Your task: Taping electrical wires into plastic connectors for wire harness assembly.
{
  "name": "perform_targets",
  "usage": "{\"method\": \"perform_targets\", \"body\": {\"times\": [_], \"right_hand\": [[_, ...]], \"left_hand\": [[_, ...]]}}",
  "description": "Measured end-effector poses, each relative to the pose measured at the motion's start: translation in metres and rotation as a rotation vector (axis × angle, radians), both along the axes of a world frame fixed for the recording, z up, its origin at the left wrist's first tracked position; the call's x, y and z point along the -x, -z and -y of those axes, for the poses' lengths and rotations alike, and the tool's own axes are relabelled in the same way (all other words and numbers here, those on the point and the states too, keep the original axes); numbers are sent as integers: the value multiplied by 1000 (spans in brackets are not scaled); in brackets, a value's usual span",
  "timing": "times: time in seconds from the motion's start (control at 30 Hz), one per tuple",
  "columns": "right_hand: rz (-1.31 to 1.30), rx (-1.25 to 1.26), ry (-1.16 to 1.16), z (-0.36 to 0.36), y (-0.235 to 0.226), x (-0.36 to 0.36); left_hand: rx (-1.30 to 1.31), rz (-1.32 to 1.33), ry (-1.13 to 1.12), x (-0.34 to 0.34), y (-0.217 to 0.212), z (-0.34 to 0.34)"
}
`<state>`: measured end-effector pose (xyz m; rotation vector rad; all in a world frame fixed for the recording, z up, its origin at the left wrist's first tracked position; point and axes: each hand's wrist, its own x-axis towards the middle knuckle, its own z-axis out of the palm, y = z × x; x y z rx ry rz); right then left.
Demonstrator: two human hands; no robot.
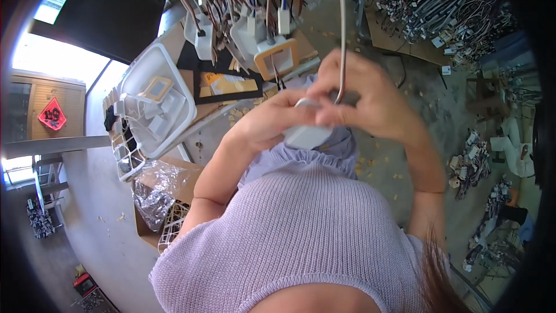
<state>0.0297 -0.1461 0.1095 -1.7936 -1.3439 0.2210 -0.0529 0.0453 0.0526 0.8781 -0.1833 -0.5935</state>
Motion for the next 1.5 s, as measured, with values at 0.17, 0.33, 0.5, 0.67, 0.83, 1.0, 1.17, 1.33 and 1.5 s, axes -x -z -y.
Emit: {"method": "perform_targets", "body": {"times": [0.17, 0.33, 0.5, 0.67, 0.83, 1.0, 1.17, 1.33, 1.5], "right_hand": [[469, 27, 201, -1, -3, 33], [-255, -91, -31, -3, -5, 34], [-785, -36, -375, -10, -8, 28], [-1008, -296, -554, -21, 17, 16], [-1537, -1183, -845, 15, 24, 1], [-1235, -1234, -668, 39, 13, -31], [-1259, -989, -583, 13, 23, -10], [-899, -619, -120, -58, 42, 3], [-1184, -499, -146, -85, 67, 9]], "left_hand": [[-124, -155, -45, 17, -22, -16], [-507, 444, -52, 26, -40, -25], [-341, 311, 173, 34, -50, -34], [-166, 331, 122, 30, -33, -29], [47, 431, -119, 24, -14, -27], [-1050, 919, -849, 17, -20, -28], [-1351, 731, -1379, -8, -15, -72], [-1495, 688, -1142, -15, 6, -84], [-602, 427, -1262, 7, 21, -35]]}}
